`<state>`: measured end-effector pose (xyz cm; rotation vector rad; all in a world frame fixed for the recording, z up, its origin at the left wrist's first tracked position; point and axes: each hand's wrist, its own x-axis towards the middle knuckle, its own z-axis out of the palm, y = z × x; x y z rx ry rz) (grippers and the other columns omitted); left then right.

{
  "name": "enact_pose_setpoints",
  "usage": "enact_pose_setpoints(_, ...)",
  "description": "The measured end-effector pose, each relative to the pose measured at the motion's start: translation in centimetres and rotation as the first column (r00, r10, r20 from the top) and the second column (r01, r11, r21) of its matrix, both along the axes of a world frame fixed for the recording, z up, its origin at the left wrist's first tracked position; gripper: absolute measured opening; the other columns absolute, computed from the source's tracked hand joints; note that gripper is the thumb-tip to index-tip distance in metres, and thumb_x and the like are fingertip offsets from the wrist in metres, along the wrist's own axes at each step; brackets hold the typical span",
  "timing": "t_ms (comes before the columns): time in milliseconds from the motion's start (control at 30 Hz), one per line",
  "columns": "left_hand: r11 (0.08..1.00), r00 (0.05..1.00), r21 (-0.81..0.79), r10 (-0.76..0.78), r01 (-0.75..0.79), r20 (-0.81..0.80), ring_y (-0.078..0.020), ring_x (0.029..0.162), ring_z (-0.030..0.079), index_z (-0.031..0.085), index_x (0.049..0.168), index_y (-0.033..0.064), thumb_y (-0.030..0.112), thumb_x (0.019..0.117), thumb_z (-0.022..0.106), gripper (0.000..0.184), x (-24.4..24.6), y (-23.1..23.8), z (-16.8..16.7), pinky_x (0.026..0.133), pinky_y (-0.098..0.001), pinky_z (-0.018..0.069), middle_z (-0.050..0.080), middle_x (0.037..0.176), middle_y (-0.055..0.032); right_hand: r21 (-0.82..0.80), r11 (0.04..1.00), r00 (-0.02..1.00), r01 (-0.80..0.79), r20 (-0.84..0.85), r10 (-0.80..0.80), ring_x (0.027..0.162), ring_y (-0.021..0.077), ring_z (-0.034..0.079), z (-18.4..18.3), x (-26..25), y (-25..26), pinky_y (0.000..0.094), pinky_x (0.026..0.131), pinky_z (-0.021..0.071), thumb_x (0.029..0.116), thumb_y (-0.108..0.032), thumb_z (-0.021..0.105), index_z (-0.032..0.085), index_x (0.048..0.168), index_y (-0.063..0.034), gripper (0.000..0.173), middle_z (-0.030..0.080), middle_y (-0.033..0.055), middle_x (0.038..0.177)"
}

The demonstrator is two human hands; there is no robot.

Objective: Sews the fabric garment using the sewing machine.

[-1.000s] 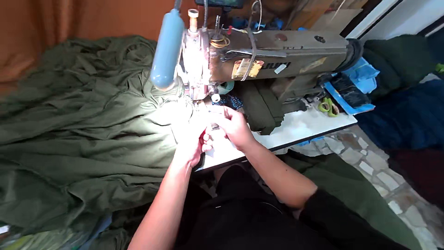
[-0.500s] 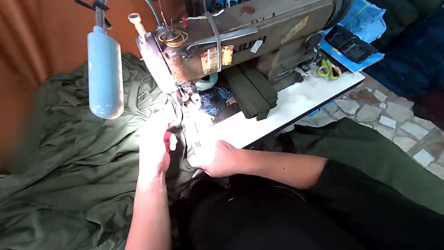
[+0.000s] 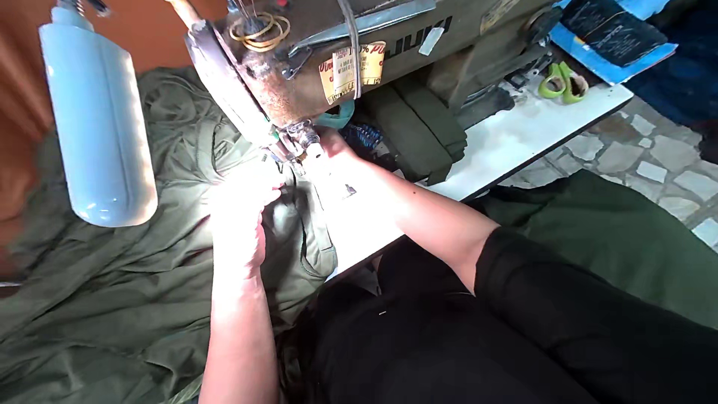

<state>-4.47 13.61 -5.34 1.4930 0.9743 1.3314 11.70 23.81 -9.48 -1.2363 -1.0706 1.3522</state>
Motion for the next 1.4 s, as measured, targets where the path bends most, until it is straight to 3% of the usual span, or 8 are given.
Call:
enact_pose_setpoints(133, 1.0, 1.0, -0.01, 0.017, -0.017, -0.005, -0.0098, 0.097, 0.07, 0.065, 0.107, 0.0164, 0.009, 0.0965, 0.051, 0.019, -0.3, 0.0, -0.2, 0.089, -0.0298, 0.0587, 0.072, 0.101, 0.007, 0.073, 0.962, 0.864, -0.264, 0.461, 0.202, 0.11, 0.011, 0.062, 0.8, 0.8, -0.8, 0.0254, 0.098, 0.0479, 0.1044, -0.004, 0.053, 0.06, 0.132, 0.0038, 0.03, 0.067, 0.0146, 0.124)
enact_pose_setpoints(300, 0.999, 1.0, -0.034, -0.006, 0.007, 0.012, -0.0101, 0.101, 0.071, 0.063, 0.111, 0.0147, 0.007, 0.0956, 0.05, 0.021, -0.2, -0.2, -1.2, 0.091, -0.0295, 0.059, 0.073, 0.106, 0.0061, -0.222, 0.956, 0.951, -0.191, 0.201, 0.237, 0.049, 0.0034, 0.042, 2.4, 3.8, -5.3, 0.0171, 0.044, 0.0374, 0.1067, -0.009, 0.05, 0.057, 0.112, 0.0029, 0.015, 0.047, 0.0018, 0.072)
enact_pose_setpoints(467, 0.998, 0.993, -0.017, 0.062, -0.064, -0.102, -0.0054, 0.104, 0.067, 0.05, 0.141, 0.0036, 0.012, 0.0985, 0.05, 0.043, 0.4, -1.2, -1.6, 0.088, -0.0251, 0.058, 0.064, 0.127, 0.0013, -0.327, 0.918, 0.915, -0.227, 0.25, 0.315, 0.047, 0.0056, 0.044, 3.5, 6.6, -11.3, 0.0184, 0.042, 0.0371, 0.1024, -0.003, 0.053, 0.055, 0.112, 0.0002, 0.01, 0.049, 0.0027, 0.069)
enact_pose_setpoints(567, 0.983, 0.912, 0.172, 0.122, -0.057, -0.393, -0.0055, 0.108, 0.065, 0.057, 0.131, -0.0039, 0.017, 0.0996, 0.05, 0.039, 1.1, -2.3, -1.7, 0.094, -0.0229, 0.0535, 0.064, 0.126, -0.0095, -0.221, 0.938, 0.914, -0.267, 0.251, 0.32, 0.048, 0.0024, 0.045, 2.8, 8.3, -14.3, 0.0158, 0.044, 0.0373, 0.1013, -0.003, 0.056, 0.059, 0.102, 0.0008, 0.005, 0.05, 0.0001, 0.067)
enact_pose_setpoints(767, 0.783, 0.612, 0.352, -0.046, 0.513, -0.789, -0.0448, 0.127, 0.059, 0.072, 0.112, -0.0017, 0.013, 0.0934, 0.054, 0.03, 5.4, -2.3, -3.1, 0.108, -0.0567, 0.0426, 0.073, 0.114, -0.0211, -0.043, 0.935, 0.861, -0.352, 0.376, 0.342, 0.06, 0.0009, 0.047, 2.3, 10.4, -17.4, 0.0177, 0.055, 0.0397, 0.1007, -0.005, 0.053, 0.064, 0.097, 0.0004, 0.013, 0.061, 0.0018, 0.081)
enact_pose_setpoints(1033, 0.767, 0.596, 0.363, -0.032, 0.53, -0.802, -0.0373, 0.1, 0.068, 0.072, 0.093, -0.0001, 0.012, 0.0977, 0.055, 0.022, 5.3, -2.9, -2.3, 0.087, -0.0482, 0.0511, 0.071, 0.094, -0.0188, -0.03, 0.865, 0.73, -0.501, 0.523, 0.44, 0.063, 0.0058, 0.048, 2.0, 12.7, -17.5, 0.0274, 0.06, 0.0416, 0.1024, -0.024, 0.051, 0.062, 0.117, -0.0068, 0.025, 0.053, -0.0023, 0.074)
enact_pose_setpoints(1233, 0.763, 0.588, 0.347, -0.053, 0.546, -0.807, -0.0362, 0.097, 0.067, 0.072, 0.093, 0.0004, 0.012, 0.0974, 0.054, 0.022, 5.4, -2.7, -2.2, 0.086, -0.0478, 0.0494, 0.069, 0.089, -0.0176, -0.07, 0.791, 0.492, -0.608, 0.748, 0.445, 0.076, 0.0213, 0.063, 3.3, 12.6, -16.7, 0.0449, 0.069, 0.0492, 0.1051, -0.024, 0.05, 0.065, 0.116, -0.0075, 0.025, 0.065, 0.0068, 0.081)
enact_pose_setpoints(1400, 0.771, 0.587, 0.34, -0.055, 0.539, -0.808, -0.0281, 0.078, 0.061, 0.071, 0.088, 0.001, 0.011, 0.0964, 0.054, 0.021, 5.5, -2.5, -2.4, 0.072, -0.0404, 0.046, 0.062, 0.078, -0.0131, -0.091, 0.707, 0.334, -0.701, 0.834, 0.438, 0.062, 0.0186, 0.056, 3.9, 12.6, -16.2, 0.0404, 0.057, 0.0426, 0.1074, -0.023, 0.047, 0.061, 0.094, -0.0103, 0.023, 0.052, 0.0013, 0.065)
